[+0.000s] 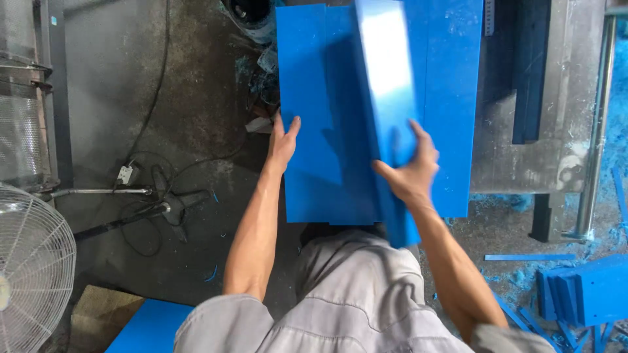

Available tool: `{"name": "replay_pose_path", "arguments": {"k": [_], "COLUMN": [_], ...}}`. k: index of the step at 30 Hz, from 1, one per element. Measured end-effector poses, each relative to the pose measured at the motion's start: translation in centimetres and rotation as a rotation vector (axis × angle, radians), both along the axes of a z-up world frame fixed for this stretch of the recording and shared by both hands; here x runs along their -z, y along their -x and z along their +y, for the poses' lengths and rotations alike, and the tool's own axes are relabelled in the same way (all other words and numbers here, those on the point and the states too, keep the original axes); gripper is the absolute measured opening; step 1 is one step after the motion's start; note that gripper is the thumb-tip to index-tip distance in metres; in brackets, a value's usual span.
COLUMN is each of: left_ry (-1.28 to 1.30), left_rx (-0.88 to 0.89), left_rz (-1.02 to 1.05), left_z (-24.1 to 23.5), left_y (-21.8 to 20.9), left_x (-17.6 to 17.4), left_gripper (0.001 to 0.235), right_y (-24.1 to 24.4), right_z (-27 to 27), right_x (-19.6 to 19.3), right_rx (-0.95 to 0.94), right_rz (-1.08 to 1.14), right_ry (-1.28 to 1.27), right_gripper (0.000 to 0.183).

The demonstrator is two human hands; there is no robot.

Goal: Cutting blue foam blocks with an industrial table saw and stacking the trimmed pieces on a pallet.

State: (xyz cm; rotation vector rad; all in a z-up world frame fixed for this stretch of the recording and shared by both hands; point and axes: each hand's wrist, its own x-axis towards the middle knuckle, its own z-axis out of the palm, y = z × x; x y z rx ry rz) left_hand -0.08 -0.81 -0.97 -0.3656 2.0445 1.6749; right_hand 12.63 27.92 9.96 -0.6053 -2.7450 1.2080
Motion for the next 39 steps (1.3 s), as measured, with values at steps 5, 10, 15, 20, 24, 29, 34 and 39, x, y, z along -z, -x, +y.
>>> {"name": "replay_pose_path", "arguments": {"k": [5,10,15,20,24,29,34,39], "left_ry": [-0.031,-0.001,0.062,-0.113,-0.228,-0.199,-0.168,-0.184], "left_rx": [0.03,0.092,0.109,0.082,0.07,0.141,0.144,0.152], "left_rz": [0.052,0.025,-0.047,-0.049,-0.036,0.116,0.157,0.13], "left_z": [0.3,0.3,-0.1,-1.4,-1.9,-0.4,-0.2,-0.3], "left_y": [0.0,0.1,0.4,0.8,0.9,3.4,4.2,4.1], "left_x": [-1.3,-1.9,-2.1,-0.7,-0.8,-2.6,-4.3,-3.8], "left_gripper": [0.108,0.122,0.119,0.103,0.089,0.088,0.088,0.088], "right_y": [3.2,3.8,3.7,5.0,3.8,-0.2,-1.0,-1.5], "right_z": [-9.5,-14.3,-15.6,-16.1,-15.5,-14.7,-15.0,-15.0], "right_x": [1.9,3.3,4.4,3.6,4.0,3.7,2.8,3.7], "right_rx": [0.054,0.021,-0.158,-0.185,-0.204,-0.251,-0.32,-0.332], "right_rz": [-0.056,-0.022,0.065,0.014,0.006,0.087,0.014,0.023], "right_ry": [-0.201,-0.196,-0.117,-0.021,0.133,0.288,0.329,0.312], "right_gripper": [0.104,0.101,0.098,0.105,0.108,0.108,0.103,0.097]}}
